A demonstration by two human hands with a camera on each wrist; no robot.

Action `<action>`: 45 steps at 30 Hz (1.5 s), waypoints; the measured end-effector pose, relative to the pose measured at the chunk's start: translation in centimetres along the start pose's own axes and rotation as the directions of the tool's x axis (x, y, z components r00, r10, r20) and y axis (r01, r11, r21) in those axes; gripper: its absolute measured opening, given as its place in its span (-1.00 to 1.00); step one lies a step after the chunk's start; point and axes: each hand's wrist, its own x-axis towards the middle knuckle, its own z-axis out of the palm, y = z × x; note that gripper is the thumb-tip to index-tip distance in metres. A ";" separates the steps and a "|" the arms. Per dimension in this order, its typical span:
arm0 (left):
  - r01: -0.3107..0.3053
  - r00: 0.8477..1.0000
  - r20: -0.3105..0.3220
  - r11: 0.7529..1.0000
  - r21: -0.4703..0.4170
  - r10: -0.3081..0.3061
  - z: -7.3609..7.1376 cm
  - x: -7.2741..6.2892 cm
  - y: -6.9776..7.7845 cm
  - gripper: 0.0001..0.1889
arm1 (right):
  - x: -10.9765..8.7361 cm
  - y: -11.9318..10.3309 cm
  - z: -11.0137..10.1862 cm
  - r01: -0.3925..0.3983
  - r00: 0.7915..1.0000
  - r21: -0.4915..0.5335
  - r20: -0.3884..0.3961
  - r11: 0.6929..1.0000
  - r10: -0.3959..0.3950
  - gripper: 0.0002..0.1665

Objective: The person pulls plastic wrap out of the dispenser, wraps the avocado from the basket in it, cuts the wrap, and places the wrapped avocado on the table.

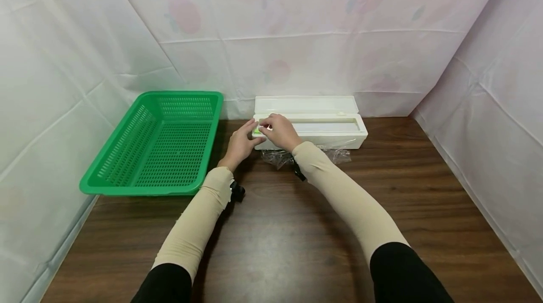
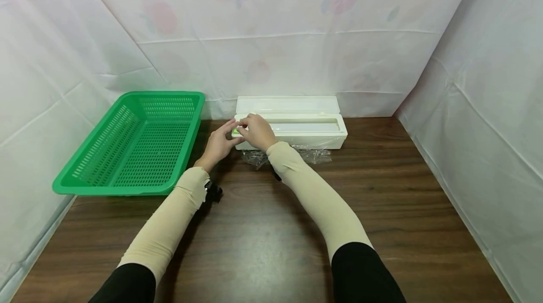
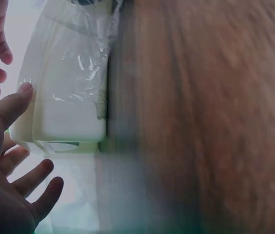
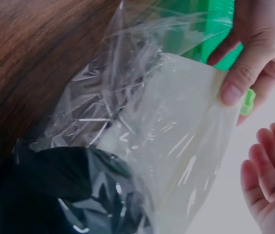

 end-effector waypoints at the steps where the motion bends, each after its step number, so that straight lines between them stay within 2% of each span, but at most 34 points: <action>1: -0.004 1.000 -0.001 1.000 0.006 0.004 0.0 0.0 0.0 -0.32 | 0.1 0.1 0.1 0.001 1.000 -0.001 -0.003 1.000 -0.001 -0.68; 12: -0.011 1.000 -0.011 1.000 0.029 0.012 -0.1 -0.1 0.1 -0.33 | 0.5 0.8 1.1 0.001 1.000 -0.033 0.004 0.999 -0.001 -0.66; 21: -0.008 1.000 -0.005 1.000 0.006 0.008 -0.2 -0.1 0.1 -0.34 | 0.9 0.7 1.3 0.005 1.000 -0.052 0.029 0.999 -0.003 -0.72; 29: 0.003 1.000 -0.003 1.000 0.001 -0.003 -0.1 -0.1 0.1 -0.34 | 1.2 0.7 1.4 0.000 1.000 -0.108 0.027 0.994 0.002 -0.70; 45: -0.001 1.000 -0.002 1.000 0.026 0.001 -0.2 0.0 -0.1 -0.36 | 1.2 0.6 1.8 -0.010 1.000 -0.139 0.012 0.990 0.012 -0.75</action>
